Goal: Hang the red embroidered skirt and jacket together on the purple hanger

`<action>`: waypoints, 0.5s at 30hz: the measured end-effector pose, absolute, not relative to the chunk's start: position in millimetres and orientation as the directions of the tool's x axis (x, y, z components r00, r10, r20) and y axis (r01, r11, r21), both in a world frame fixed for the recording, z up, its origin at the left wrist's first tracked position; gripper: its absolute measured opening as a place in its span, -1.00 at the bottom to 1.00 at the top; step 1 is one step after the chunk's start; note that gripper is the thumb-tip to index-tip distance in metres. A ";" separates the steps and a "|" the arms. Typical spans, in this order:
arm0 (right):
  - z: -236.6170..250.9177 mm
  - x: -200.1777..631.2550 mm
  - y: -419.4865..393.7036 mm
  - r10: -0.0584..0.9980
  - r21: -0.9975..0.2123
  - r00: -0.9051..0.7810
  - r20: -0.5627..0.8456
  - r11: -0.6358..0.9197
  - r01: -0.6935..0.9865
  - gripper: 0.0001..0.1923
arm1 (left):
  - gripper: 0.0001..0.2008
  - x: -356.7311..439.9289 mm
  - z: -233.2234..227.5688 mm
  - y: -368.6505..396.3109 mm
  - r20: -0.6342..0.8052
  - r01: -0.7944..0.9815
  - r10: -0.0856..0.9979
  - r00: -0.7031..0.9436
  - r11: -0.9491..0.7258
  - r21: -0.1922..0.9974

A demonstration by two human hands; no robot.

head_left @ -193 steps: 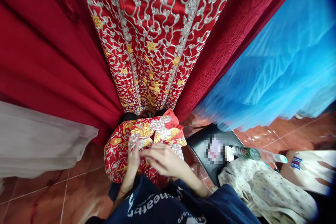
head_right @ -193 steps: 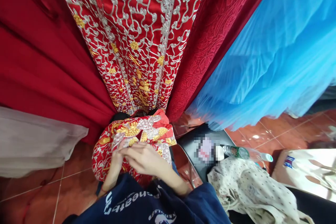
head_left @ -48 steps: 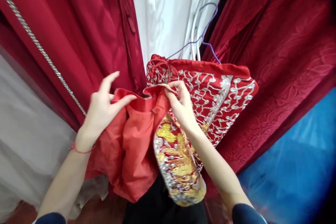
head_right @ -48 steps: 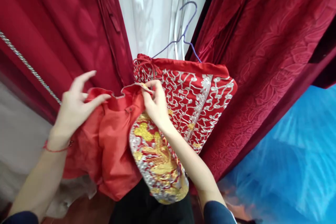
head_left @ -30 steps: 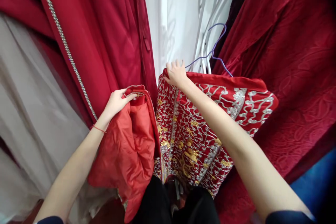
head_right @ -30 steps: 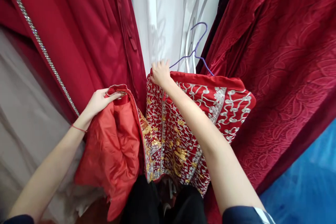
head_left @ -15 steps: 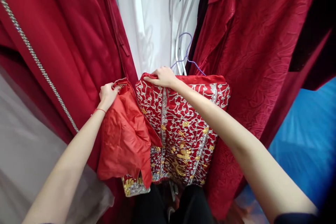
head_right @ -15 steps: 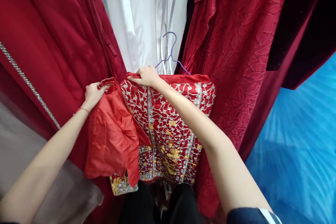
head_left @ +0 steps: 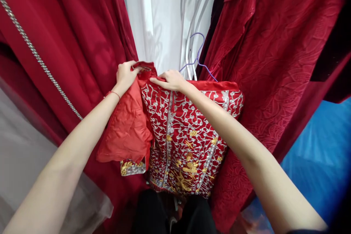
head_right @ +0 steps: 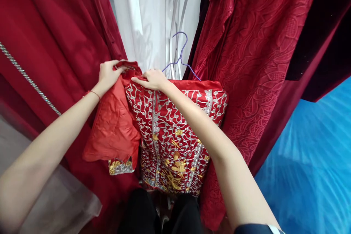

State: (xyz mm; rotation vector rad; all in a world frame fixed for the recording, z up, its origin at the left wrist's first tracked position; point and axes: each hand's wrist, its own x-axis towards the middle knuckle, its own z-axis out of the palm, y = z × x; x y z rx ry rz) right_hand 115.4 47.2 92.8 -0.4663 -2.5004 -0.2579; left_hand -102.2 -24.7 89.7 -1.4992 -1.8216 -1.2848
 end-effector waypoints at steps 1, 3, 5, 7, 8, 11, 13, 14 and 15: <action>91.6 113.6 48.0 0.260 0.091 -0.766 0.587 0.920 0.382 -0.33 | -0.62 -97.8 97.7 -21.0 0.814 0.934 0.521 -0.257 -0.082 0.347; 89.5 111.6 48.6 0.231 0.112 -0.750 0.619 0.920 0.376 -0.34 | -0.63 -90.4 108.5 -12.6 0.802 0.930 0.578 -0.152 -0.190 0.313; 87.5 111.6 48.3 0.219 0.114 -0.741 0.635 0.922 0.370 -0.38 | -0.64 -83.0 111.3 -3.1 0.756 0.903 0.653 -0.040 -0.300 0.307; 84.9 114.0 47.8 0.225 0.092 -0.741 0.633 0.928 0.361 -0.41 | -0.64 -75.5 108.0 5.4 0.693 0.851 0.719 0.053 -0.395 0.345; 83.1 116.5 47.9 0.222 0.079 -0.747 0.627 0.936 0.344 -0.43 | -0.62 -72.5 105.2 8.5 0.659 0.819 0.748 0.084 -0.428 0.382; 77.0 133.8 51.8 0.124 0.053 -0.758 0.640 0.978 0.204 -0.49 | -0.53 -70.8 97.1 10.7 0.561 0.720 0.817 0.134 -0.469 0.512; 74.1 156.3 60.2 0.037 0.072 -0.686 0.726 0.989 0.129 -0.49 | -0.47 -76.4 94.3 7.0 0.524 0.679 0.839 0.148 -0.471 0.563; 73.3 170.7 66.8 0.033 0.078 -0.611 0.791 0.985 0.154 -0.47 | -0.46 -80.4 93.7 4.4 0.520 0.672 0.842 0.144 -0.468 0.573; 72.9 186.4 75.0 0.062 0.066 -0.515 0.855 0.971 0.228 -0.45 | -0.45 -84.5 93.5 2.0 0.519 0.673 0.843 0.140 -0.465 0.575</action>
